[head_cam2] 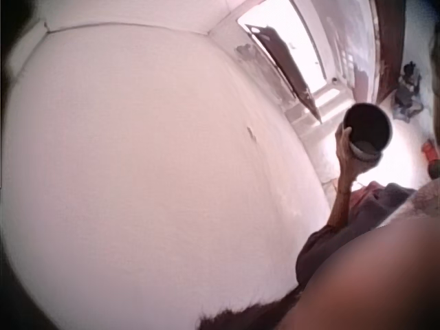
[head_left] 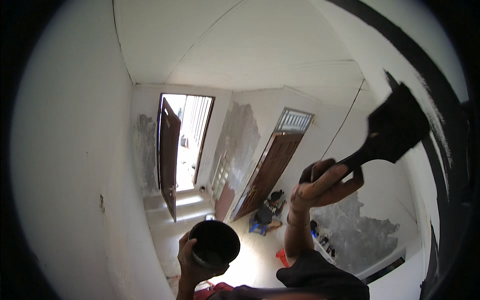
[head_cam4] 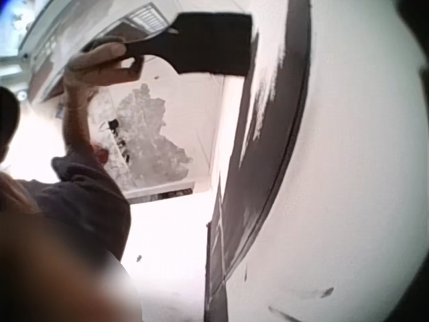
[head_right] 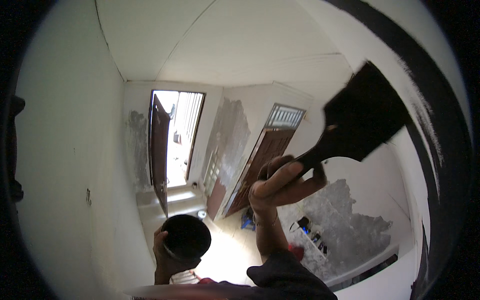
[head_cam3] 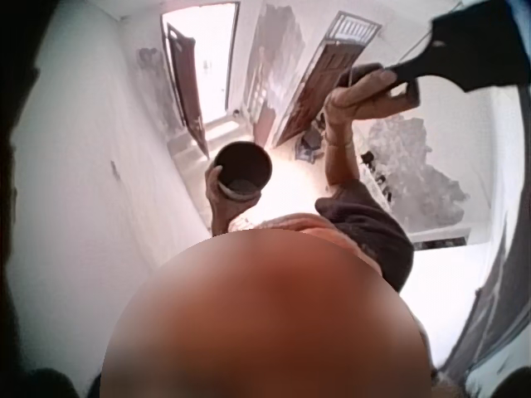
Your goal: The person paints a white ceiling with black paint using a brush and a small container. They repeatedly dip the brush into the container and apply paint in long strokes across the ceiling panels.
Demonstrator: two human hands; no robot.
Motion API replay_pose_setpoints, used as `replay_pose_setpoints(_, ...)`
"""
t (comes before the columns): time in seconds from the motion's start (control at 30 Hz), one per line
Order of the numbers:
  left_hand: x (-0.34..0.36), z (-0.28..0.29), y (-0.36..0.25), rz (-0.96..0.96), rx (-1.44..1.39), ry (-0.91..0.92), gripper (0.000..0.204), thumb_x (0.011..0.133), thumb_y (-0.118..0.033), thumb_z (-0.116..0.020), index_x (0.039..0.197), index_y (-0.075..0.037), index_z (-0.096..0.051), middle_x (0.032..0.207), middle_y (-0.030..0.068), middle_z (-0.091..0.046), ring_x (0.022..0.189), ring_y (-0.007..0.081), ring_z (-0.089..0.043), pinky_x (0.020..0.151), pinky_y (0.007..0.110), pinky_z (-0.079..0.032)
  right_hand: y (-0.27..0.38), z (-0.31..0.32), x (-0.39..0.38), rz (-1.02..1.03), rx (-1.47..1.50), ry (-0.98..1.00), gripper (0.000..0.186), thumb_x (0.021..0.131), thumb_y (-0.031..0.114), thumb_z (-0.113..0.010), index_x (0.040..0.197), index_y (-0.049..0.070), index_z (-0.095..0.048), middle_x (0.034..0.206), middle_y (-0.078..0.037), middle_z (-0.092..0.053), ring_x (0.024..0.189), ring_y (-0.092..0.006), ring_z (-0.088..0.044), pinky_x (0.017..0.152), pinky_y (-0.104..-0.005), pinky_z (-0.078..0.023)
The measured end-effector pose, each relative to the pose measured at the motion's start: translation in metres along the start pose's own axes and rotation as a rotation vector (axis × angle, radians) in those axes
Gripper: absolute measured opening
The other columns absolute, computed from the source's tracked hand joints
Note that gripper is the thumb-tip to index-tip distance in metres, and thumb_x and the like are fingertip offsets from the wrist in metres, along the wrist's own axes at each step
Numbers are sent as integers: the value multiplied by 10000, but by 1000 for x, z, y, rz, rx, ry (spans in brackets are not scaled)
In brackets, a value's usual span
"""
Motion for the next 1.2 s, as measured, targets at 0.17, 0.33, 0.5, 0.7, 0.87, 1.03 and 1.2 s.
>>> replay_pose_setpoints(0.17,9,-10,6,12,-34,-8,1205,548,-342,-1047,1541,-176,-384,1408,273,-583,1265,464,-613,1054,557,-540,-6,72,-60,-280,-162,392,408,1094,274,-548,1320,-50,-447,596,24,-490,464,-29,-411,457,-222,-235)
replay_pose_setpoints(0.33,21,-27,11,-4,-62,1,1198,555,-329,-1045,1536,-184,-374,1423,287,-565,1279,467,-607,1048,555,-543,-8,115,-57,-417,-235,810,318,1072,193,-619,1268,-55,-585,736,-66,-683,608,-70,-623,537,-213,-440)
replay_pose_setpoints(0.5,31,-41,17,23,-93,48,1237,539,-332,-1058,1548,-202,-355,1507,265,-486,1373,449,-536,1124,566,-493,-5,120,-47,-266,-236,1149,212,976,154,-758,1063,-39,-747,876,-116,-787,755,-163,-778,633,-252,-570)
replay_pose_setpoints(0.7,40,-43,18,-40,-30,35,1221,542,-414,-1050,1530,-202,-366,1467,309,-512,1297,485,-600,1030,547,-560,-27,135,-54,-585,-283,1148,323,909,269,-849,1024,-21,-766,777,-92,-759,657,-157,-740,615,-254,-565)
replay_pose_setpoints(0.87,32,-38,22,-20,-15,52,1207,526,-434,-1050,1518,-218,-396,1483,312,-498,1309,488,-591,1050,544,-547,-32,114,-75,-754,-73,1116,305,914,251,-838,990,-30,-744,764,-81,-736,647,-118,-712,589,-246,-562)
replay_pose_setpoints(1.03,24,-37,26,-13,-27,64,1212,507,-449,-1048,1518,-242,-412,1503,317,-478,1332,506,-567,1069,558,-529,-13,75,-106,-605,69,1300,98,971,64,-756,1012,-1,-695,856,-83,-738,641,-116,-692,549,-251,-514)
replay_pose_setpoints(1.2,17,-38,25,26,-48,115,1209,499,-450,-1048,1517,-270,-419,1516,329,-466,1341,526,-552,1067,576,-523,-4,48,-130,-503,56,1482,139,959,106,-781,977,7,-685,768,-108,-710,612,-189,-705,542,-321,-495)
Point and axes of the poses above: each hand's wrist, its own x-axis towards the middle knuckle, its own z-axis out of the back of the hand, y = z × x, the point moved 5 cm from there along x, towards the middle knuckle
